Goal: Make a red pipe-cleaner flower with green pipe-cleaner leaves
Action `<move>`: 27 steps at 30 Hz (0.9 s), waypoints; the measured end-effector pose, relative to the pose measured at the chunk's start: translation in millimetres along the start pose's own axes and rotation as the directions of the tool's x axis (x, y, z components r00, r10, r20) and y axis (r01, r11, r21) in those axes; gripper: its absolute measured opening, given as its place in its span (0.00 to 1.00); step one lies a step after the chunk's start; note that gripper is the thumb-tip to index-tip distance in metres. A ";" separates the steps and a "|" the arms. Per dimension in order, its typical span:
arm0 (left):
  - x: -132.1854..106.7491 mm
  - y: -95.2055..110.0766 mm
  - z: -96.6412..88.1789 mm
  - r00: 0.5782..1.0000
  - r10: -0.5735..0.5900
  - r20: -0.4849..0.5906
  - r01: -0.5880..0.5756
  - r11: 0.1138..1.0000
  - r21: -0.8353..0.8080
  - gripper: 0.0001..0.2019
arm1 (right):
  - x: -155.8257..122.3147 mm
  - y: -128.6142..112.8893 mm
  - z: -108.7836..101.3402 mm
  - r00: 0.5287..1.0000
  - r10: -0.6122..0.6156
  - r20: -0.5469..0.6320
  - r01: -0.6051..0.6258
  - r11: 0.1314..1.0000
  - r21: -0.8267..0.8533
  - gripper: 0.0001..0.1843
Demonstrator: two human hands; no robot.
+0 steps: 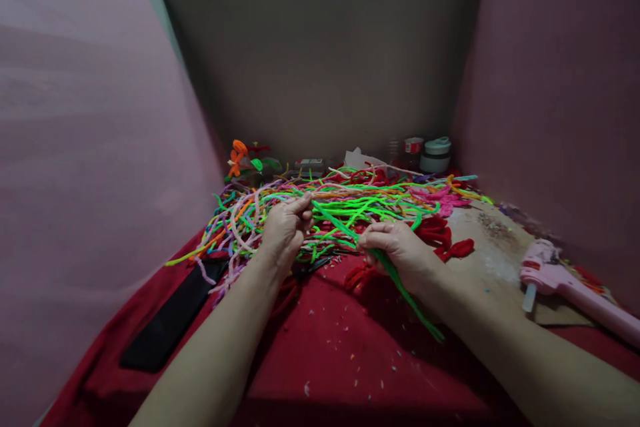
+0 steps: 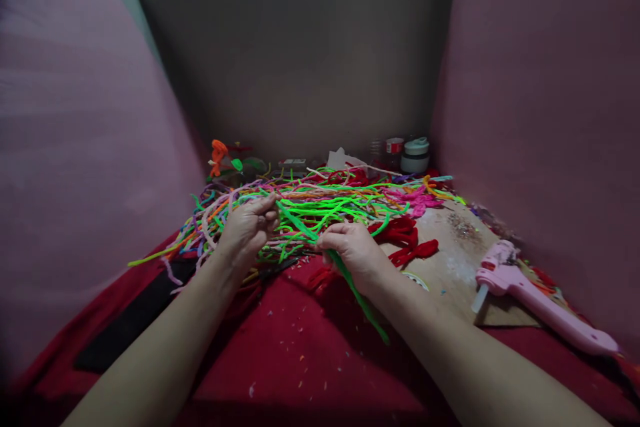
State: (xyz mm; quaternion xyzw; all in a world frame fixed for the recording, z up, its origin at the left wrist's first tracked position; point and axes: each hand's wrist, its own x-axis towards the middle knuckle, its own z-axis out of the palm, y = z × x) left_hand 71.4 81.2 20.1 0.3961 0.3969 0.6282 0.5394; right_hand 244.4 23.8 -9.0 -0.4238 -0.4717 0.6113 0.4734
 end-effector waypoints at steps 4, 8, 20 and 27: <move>-0.8 18.6 -7.1 0.962 0.224 -0.159 -0.216 0.974 0.062 0.06 | 0.2 -8.3 -10.3 0.998 -0.064 0.026 0.068 0.973 -0.222 0.06; -31.0 33.5 4.8 0.719 0.692 0.055 -0.634 0.622 0.460 0.09 | -6.9 -29.0 -14.5 0.988 -0.112 0.105 0.149 0.853 -0.500 0.09; -65.6 5.8 27.9 0.825 -0.120 0.552 -0.226 0.826 0.517 0.13 | -6.9 -74.5 -16.4 0.752 -0.499 0.430 0.559 0.138 -0.817 0.09; -61.2 -5.6 33.2 0.900 -0.054 0.432 -0.052 0.971 0.232 0.11 | -22.2 -44.9 0.7 0.696 -0.715 -0.060 0.524 0.563 -0.639 0.13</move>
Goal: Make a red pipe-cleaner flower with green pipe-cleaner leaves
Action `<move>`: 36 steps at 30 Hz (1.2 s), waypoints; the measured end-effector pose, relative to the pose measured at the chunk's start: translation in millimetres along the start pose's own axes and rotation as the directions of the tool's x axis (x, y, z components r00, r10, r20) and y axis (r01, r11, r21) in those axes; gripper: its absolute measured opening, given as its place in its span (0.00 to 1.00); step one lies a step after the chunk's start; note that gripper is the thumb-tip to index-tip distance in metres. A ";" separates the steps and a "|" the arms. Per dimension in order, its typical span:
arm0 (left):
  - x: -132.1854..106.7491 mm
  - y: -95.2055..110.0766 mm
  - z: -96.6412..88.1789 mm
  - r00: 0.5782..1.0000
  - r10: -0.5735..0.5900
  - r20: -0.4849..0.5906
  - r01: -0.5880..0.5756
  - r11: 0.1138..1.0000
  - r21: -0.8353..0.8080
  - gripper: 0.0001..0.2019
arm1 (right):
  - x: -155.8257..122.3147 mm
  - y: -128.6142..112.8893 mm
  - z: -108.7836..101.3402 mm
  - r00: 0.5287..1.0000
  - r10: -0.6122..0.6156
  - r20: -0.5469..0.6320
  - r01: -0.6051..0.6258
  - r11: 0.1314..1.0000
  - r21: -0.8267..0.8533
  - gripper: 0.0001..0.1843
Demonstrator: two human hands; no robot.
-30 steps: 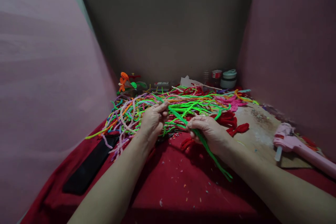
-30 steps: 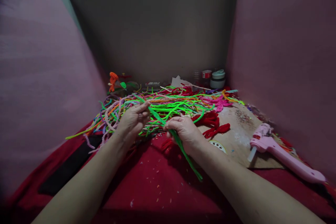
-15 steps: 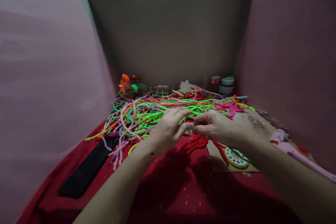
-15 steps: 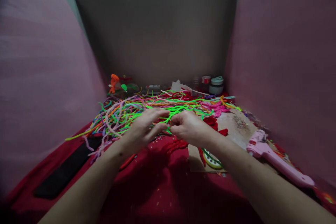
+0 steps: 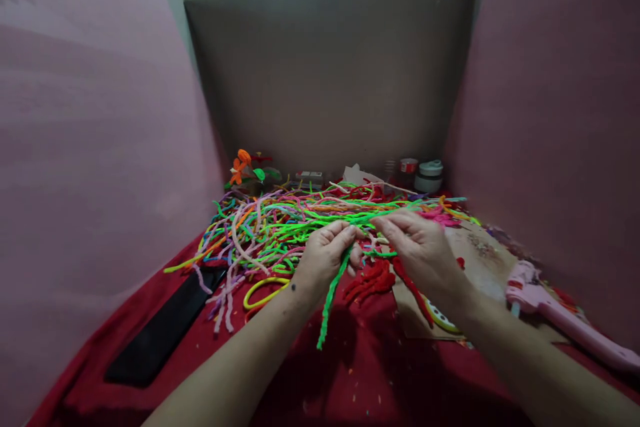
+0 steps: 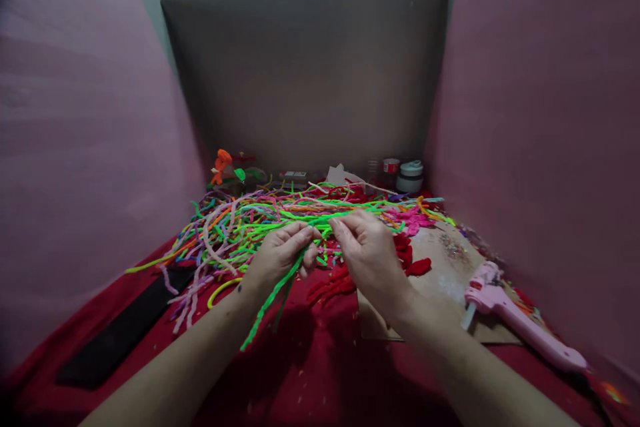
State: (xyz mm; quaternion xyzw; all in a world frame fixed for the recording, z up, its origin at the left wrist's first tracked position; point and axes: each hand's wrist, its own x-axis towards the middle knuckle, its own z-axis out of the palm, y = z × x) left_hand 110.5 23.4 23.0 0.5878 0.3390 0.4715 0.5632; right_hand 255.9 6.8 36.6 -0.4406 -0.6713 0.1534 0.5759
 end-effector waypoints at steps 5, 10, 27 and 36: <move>0.0 -10.5 4.6 0.999 -0.032 0.031 0.030 0.998 0.046 0.11 | -14.2 14.4 28.9 0.852 0.233 0.469 -0.490 0.668 0.560 0.17; -0.9 -15.5 6.3 0.992 -0.025 0.128 0.002 0.984 0.176 0.12 | -10.2 22.0 38.2 0.848 0.381 0.369 -0.530 0.583 0.616 0.12; 10.9 -4.5 -17.5 0.975 0.067 -0.212 -0.021 0.977 0.213 0.17 | -12.4 30.7 40.9 0.742 0.464 0.484 -0.670 0.493 0.555 0.10; 19.3 -16.2 -23.8 0.979 -0.100 -0.178 0.090 0.994 -0.066 0.13 | -15.2 27.1 39.0 0.673 0.506 0.540 -0.736 0.383 0.558 0.10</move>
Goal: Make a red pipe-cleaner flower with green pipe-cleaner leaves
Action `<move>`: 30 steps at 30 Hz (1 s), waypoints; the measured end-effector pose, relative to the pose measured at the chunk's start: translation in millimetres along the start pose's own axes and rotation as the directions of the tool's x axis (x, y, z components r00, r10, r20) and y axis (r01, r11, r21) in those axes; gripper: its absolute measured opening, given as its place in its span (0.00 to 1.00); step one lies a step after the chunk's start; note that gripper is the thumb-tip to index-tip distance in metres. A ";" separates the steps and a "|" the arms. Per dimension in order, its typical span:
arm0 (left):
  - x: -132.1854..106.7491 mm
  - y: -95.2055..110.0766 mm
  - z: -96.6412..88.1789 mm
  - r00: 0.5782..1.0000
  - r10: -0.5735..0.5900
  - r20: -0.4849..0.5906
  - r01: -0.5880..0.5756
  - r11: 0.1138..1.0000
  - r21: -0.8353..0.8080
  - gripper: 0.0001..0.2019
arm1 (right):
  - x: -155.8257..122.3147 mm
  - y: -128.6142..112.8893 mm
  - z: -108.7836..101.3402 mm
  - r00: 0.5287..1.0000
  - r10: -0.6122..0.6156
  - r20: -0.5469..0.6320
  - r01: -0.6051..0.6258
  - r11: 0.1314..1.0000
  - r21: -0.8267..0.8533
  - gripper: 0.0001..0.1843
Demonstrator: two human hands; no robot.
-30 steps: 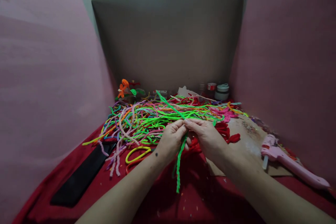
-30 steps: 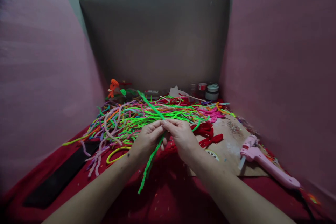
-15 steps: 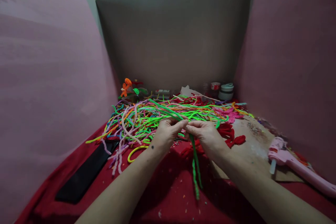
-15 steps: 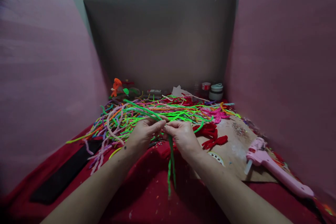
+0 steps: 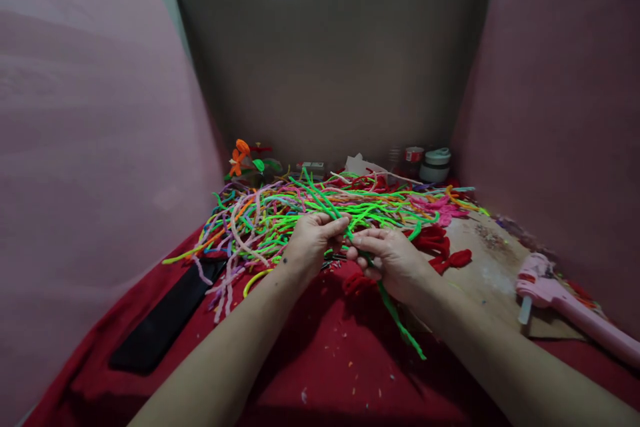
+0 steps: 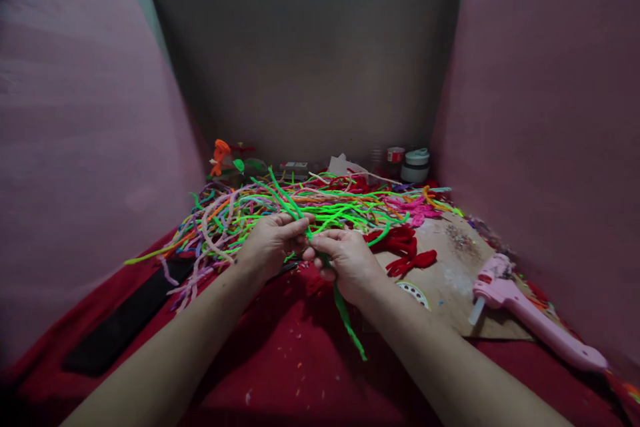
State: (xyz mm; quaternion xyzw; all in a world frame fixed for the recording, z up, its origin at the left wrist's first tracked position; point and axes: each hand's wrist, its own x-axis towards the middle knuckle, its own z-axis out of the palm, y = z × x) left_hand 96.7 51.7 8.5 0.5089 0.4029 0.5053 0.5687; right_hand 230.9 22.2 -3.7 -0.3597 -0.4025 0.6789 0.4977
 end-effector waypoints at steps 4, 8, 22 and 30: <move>-0.4 -3.4 2.7 1.000 0.024 0.014 -0.024 1.000 -0.019 0.12 | 2.6 2.4 -2.5 0.997 -0.035 -0.069 0.038 0.999 0.032 0.10; -6.0 -3.2 7.5 0.993 0.105 0.061 -0.111 0.988 0.107 0.08 | 4.2 2.7 -6.1 0.990 -0.046 -0.137 0.055 0.996 0.066 0.10; -2.1 -10.4 -7.2 0.529 0.613 0.587 -0.726 -0.031 0.687 0.10 | 1.3 -3.5 -10.5 0.993 -0.029 -0.111 0.030 1.000 0.008 0.06; -6.7 7.3 -5.5 0.495 0.559 0.666 -0.654 -0.266 0.709 0.06 | -2.4 -8.2 -10.7 0.994 -0.061 -0.085 0.059 0.998 -0.035 0.08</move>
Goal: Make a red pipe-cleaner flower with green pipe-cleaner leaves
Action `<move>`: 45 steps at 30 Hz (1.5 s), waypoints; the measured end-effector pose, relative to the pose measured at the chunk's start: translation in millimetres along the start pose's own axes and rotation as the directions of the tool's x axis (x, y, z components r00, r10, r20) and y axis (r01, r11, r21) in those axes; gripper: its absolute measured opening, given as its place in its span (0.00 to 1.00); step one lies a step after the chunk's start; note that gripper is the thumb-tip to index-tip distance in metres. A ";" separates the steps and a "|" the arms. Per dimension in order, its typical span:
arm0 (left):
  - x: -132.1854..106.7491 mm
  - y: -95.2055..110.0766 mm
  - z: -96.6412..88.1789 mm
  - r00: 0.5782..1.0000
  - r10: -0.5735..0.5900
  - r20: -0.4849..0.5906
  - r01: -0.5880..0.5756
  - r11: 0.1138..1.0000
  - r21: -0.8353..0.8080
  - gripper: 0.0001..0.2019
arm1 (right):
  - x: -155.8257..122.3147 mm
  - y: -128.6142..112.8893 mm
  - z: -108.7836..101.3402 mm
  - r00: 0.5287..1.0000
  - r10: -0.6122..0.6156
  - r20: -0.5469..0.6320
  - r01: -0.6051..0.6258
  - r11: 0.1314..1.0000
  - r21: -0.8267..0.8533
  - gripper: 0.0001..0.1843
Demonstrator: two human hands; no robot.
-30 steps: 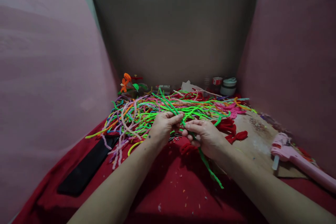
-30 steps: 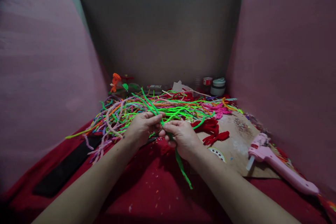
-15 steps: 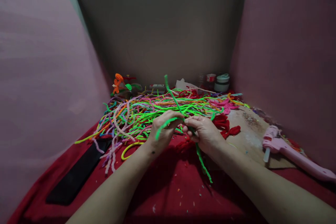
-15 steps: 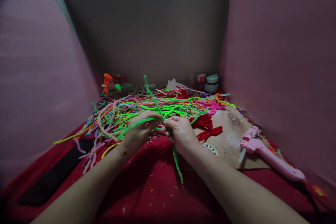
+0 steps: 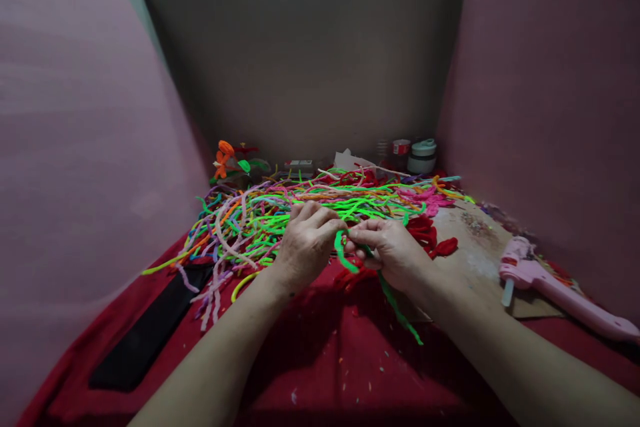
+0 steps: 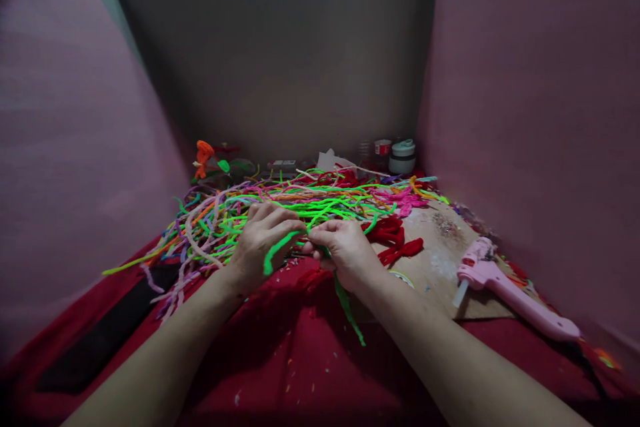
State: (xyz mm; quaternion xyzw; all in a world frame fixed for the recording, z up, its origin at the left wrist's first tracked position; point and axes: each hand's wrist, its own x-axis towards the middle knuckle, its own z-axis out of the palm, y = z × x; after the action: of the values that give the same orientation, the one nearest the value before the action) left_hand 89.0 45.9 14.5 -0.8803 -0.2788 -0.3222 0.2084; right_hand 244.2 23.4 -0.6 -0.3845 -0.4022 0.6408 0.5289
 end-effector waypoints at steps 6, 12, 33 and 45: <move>-1.6 2.0 3.1 0.993 -0.089 0.083 0.100 0.986 -0.136 0.07 | 0.3 0.5 -1.2 0.997 -0.058 -0.046 0.053 0.994 -0.100 0.07; 4.0 8.2 -6.5 0.822 -0.403 0.402 0.568 0.637 -0.522 0.07 | -1.7 0.6 -1.7 0.978 -0.209 -0.003 0.202 0.946 -0.252 0.06; 4.4 0.0 -21.9 0.958 -0.280 0.059 0.263 0.782 -0.565 0.07 | -8.1 -9.1 -1.6 0.983 0.042 0.180 -0.067 0.989 0.135 0.07; 8.9 11.0 -25.8 0.682 -0.334 0.650 0.727 0.212 -0.653 0.10 | -20.6 -2.2 9.0 0.952 -0.301 0.055 0.303 0.906 -0.294 0.02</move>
State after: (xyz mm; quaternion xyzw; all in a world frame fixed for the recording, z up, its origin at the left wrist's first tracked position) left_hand 89.9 26.6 36.8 -0.7361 -0.3914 -0.2956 -0.4664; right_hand 239.8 2.3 6.3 -0.3906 -0.5513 0.4844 0.5557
